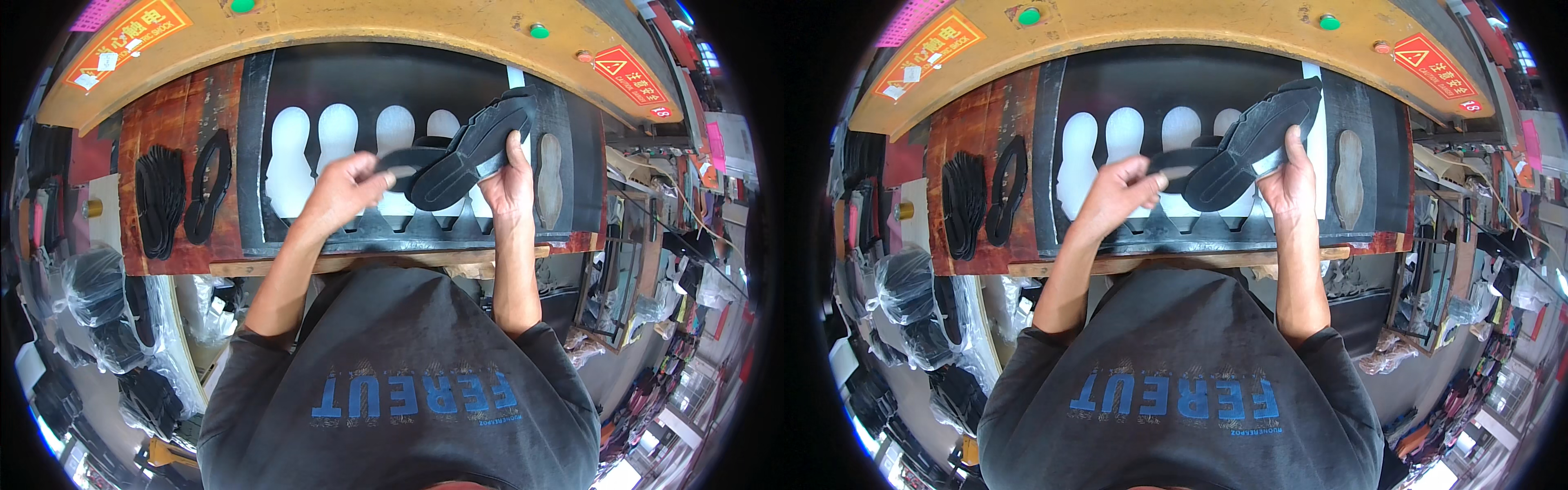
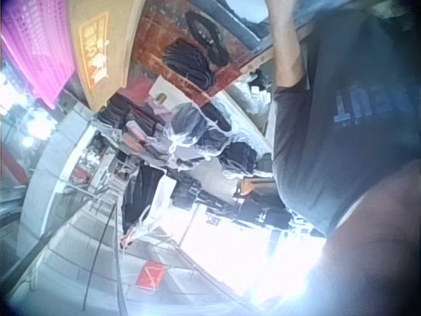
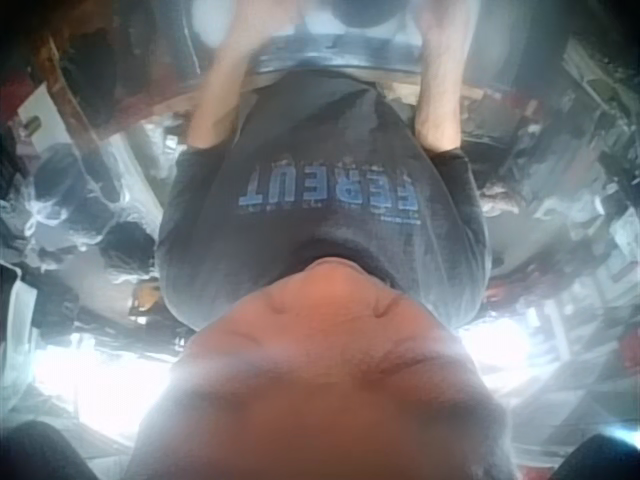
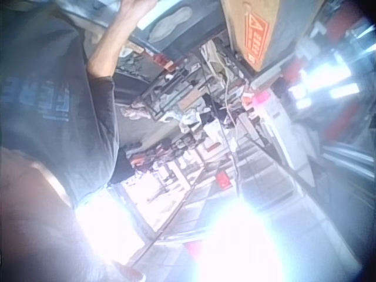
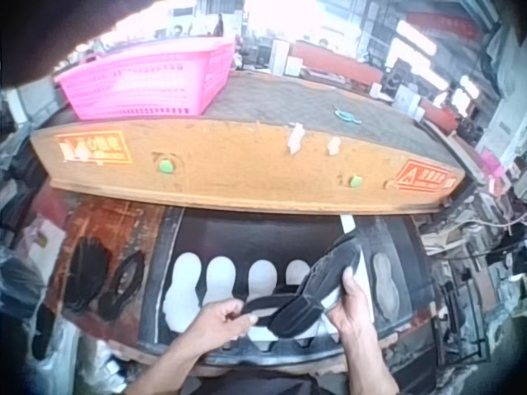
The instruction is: The person uses a hydraulic cutting machine to press a template into black rubber sheets, cutting out multiple shoe sole shapes. They repeatedly place templates, operate the press, remove cut pieces, and stack the finished soles on the workbench.
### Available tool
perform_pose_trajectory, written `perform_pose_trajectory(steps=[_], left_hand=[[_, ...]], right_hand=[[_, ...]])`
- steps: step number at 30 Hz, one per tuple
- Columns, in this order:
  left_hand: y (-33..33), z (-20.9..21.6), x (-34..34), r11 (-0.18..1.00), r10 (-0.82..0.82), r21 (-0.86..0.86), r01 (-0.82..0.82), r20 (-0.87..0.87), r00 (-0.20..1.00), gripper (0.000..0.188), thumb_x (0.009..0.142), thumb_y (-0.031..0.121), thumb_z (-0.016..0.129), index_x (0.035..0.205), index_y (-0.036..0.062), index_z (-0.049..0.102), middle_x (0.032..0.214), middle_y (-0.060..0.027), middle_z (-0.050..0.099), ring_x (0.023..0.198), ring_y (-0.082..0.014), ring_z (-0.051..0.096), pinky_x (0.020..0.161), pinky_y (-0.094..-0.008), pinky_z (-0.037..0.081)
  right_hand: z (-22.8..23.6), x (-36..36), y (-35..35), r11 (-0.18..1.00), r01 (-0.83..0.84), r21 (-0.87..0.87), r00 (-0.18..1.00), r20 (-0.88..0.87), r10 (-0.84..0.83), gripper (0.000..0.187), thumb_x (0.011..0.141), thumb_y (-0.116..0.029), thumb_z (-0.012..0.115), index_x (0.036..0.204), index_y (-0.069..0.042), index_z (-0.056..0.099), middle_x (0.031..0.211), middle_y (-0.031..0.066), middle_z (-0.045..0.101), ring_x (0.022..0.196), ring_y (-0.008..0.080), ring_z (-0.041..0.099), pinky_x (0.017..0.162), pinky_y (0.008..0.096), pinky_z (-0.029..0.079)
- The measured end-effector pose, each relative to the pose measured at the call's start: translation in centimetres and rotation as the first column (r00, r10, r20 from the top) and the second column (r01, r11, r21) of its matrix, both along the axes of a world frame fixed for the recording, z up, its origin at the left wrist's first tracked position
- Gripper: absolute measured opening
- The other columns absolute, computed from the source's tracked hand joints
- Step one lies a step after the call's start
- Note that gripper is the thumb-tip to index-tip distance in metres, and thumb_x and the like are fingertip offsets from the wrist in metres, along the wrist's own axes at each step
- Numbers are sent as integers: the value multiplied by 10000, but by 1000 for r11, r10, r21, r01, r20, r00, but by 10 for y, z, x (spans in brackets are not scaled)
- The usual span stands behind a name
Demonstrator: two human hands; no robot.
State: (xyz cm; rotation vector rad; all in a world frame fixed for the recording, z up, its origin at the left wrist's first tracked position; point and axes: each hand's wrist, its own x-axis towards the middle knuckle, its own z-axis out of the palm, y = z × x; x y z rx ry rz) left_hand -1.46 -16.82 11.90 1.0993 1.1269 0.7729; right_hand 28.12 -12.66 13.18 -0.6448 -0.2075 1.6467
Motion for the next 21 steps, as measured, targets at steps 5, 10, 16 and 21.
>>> perform_pose_trajectory(steps=[5, 10, 16, 21], left_hand=[[-8, 4, -1, 871, -425, 56, 488, -410, 807, 792, 878, 453, 883, 1424, -66, 638, 1289, -289, 723, 1245, -387, 696, 1095, -430, 532], [21, 21, 11, 814, 15, 558, 158, -291, 957, 1084, 731, 466, 970, 1567, -28, 488, 1501, -303, 598, 1413, -429, 587, 1194, -457, 468], [28, 37, 40, 931, -76, 325, 165, -268, 960, 475, 909, 305, 813, 1268, 18, 693, 1059, -245, 765, 1033, -436, 744, 882, -492, 574], [45, 36, -2, 769, 23, 498, 401, -649, 761, 326, 918, 213, 779, 1192, 43, 735, 1064, -164, 776, 975, -389, 749, 837, -465, 583]], right_hand=[[7, 0, -2, 990, -105, 99, 994, 0, 105, 420, 1122, -280, 631, 1479, -63, 590, 1423, 144, 702, 1315, 332, 680, 1159, 550, 540], [19, -16, -1, 966, -138, 221, 990, 69, 126, 497, 1100, -312, 667, 1517, -64, 556, 1438, 145, 682, 1331, 320, 660, 1182, 538, 508], [1, -42, 7, 960, -19, 279, 993, 116, -14, 615, 1061, -416, 707, 1519, -36, 549, 1433, 139, 682, 1348, 333, 638, 1201, 518, 473], [-38, -24, 3, 946, -73, 315, 989, 142, 30, 412, 996, -261, 804, 1349, -104, 661, 1301, 61, 734, 1252, 256, 667, 1156, 446, 490]])
